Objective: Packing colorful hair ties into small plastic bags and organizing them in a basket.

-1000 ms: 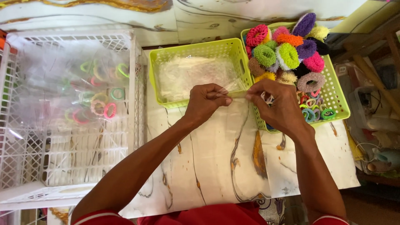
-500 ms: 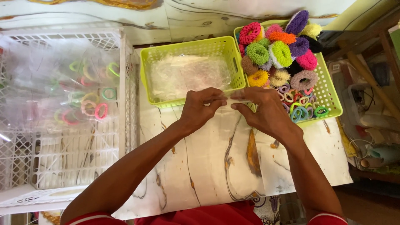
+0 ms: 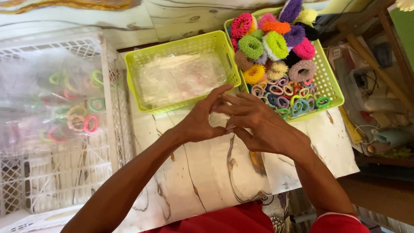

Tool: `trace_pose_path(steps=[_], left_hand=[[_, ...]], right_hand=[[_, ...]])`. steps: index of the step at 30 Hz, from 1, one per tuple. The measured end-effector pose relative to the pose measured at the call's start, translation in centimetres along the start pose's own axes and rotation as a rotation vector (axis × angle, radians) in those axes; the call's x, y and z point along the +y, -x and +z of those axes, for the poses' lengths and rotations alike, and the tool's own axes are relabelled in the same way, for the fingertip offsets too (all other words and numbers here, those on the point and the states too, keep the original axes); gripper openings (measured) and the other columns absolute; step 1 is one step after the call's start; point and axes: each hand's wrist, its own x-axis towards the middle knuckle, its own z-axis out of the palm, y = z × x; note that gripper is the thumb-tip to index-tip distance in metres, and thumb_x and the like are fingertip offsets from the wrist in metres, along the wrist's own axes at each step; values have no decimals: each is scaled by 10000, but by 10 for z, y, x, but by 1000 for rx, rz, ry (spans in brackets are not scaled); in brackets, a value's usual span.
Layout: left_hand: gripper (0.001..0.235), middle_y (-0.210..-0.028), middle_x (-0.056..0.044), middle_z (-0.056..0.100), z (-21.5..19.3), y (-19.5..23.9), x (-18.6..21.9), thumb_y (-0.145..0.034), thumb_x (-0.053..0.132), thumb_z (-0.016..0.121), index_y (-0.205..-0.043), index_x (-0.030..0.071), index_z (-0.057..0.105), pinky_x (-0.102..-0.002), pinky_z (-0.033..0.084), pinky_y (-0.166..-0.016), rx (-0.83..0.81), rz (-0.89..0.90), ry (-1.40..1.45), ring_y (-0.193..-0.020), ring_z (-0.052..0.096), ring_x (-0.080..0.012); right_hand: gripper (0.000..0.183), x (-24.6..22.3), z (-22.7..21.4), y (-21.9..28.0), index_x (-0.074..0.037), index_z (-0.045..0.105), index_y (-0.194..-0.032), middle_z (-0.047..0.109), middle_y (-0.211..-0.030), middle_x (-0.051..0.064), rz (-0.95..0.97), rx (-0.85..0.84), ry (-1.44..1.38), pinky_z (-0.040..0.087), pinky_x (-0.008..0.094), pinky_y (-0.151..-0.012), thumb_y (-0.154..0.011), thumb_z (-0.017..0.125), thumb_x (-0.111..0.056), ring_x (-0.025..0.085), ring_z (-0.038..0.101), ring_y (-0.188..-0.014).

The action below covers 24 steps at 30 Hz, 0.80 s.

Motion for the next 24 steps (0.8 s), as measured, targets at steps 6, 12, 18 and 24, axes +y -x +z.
trace_pose_path(steps=[6, 12, 18, 24], left_hand=[[945, -955, -70, 594, 4, 1, -8, -778, -6, 780, -1593, 124, 321, -388, 527, -999, 61, -78, -2, -968, 627, -197], [949, -941, -62, 579, 1, 1, -11, -795, -6, 768, -1603, 127, 290, -415, 503, -1088, 165, 22, -85, -964, 625, -207], [1020, -1006, -86, 590, 3, 4, -3, -798, 7, 773, -1642, 137, 215, -421, 490, -1088, 257, 87, -189, -1019, 618, -248], [1081, -1147, -117, 573, 3, 6, -6, -808, 12, 803, -1668, 122, 156, -405, 496, -1064, 375, 147, -338, -1112, 594, -281]], right_hand=[[295, 56, -23, 25, -25, 733, -1185, 730, -1247, 110, 384, 239, -226, 586, 412, -865, -891, 709, -32, 268, 725, -1089], [255, 127, 10, 42, -24, 758, -1110, 771, -987, 169, 686, 192, 62, 571, 387, -733, -872, 780, -113, 269, 748, -814], [229, 137, 35, 40, -4, 747, -1045, 785, -903, 145, 691, 258, 83, 572, 379, -712, -849, 797, -112, 242, 752, -776], [141, 79, -4, 30, -6, 774, -1063, 771, -897, 134, 644, 489, 9, 553, 336, -667, -964, 797, -103, 179, 714, -746]])
